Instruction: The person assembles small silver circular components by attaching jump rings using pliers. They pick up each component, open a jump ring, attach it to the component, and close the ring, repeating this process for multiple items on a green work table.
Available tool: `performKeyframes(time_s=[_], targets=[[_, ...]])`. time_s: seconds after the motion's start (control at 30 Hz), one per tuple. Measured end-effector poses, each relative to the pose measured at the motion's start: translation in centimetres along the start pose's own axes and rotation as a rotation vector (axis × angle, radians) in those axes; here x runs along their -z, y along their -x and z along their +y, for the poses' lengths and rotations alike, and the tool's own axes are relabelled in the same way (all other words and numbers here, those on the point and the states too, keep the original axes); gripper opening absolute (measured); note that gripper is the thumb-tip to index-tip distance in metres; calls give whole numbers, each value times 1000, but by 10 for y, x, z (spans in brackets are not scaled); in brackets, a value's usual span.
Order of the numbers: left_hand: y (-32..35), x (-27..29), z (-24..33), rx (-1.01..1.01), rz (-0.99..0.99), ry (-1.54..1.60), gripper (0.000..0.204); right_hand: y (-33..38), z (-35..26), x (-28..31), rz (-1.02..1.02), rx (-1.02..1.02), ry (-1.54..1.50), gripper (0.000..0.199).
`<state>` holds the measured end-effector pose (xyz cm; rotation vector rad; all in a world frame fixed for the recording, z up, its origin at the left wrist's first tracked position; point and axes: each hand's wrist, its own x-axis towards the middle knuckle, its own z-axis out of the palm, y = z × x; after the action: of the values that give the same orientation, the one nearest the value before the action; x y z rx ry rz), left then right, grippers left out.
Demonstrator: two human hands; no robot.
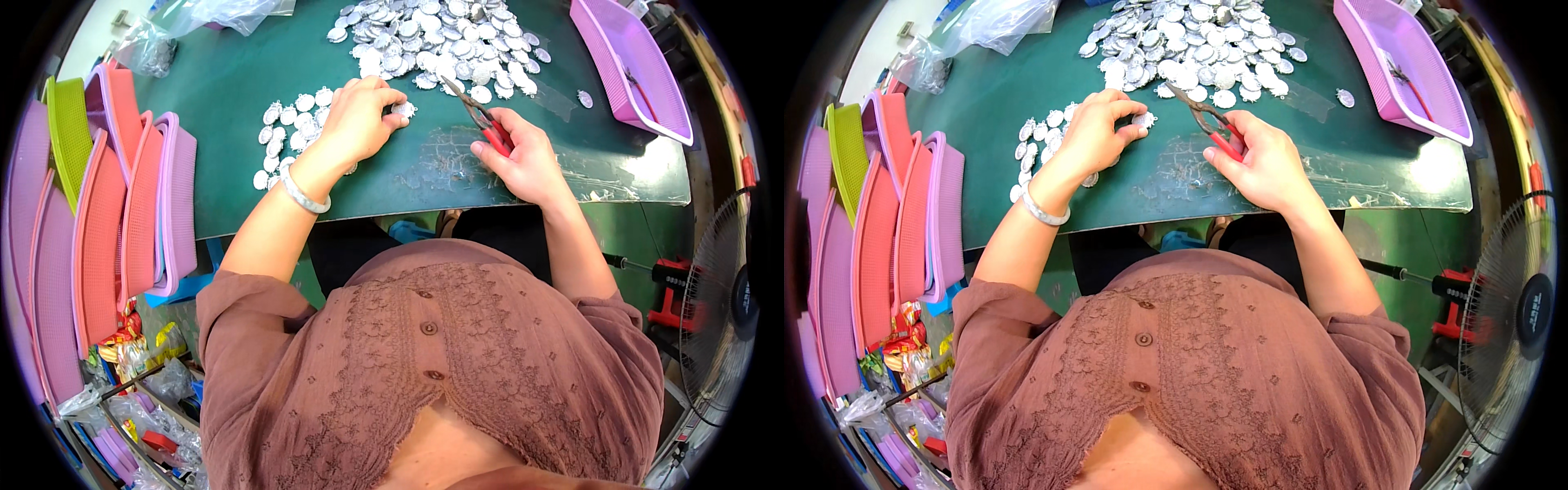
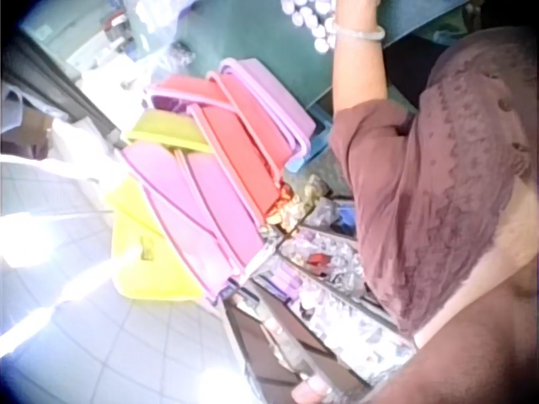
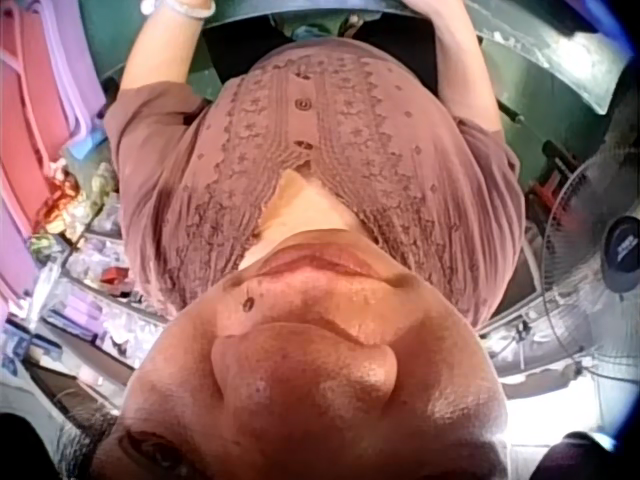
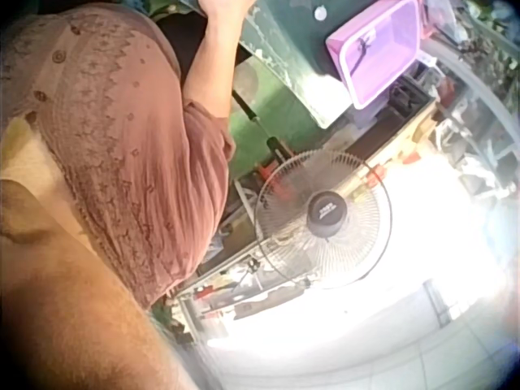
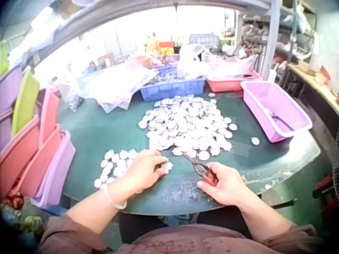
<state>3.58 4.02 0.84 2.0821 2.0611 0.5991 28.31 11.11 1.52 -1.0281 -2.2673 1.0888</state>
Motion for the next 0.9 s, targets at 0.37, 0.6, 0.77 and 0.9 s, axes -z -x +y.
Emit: performKeyframes(time_s=[0.37,0.6,0.77,0.9], targets=[[9,18,26,536,-138,1086,17,2,-9,8,-93,64,25,46],[26,26,46,442,-79,1317,14,8,-15,10,-117,167,15,42],[30,26,52,404,-40,1234,16,11,-24,11,-214,118,-31,32],[32,26,55,401,-29,1214,17,12,-30,10,-238,106,-65,29]])
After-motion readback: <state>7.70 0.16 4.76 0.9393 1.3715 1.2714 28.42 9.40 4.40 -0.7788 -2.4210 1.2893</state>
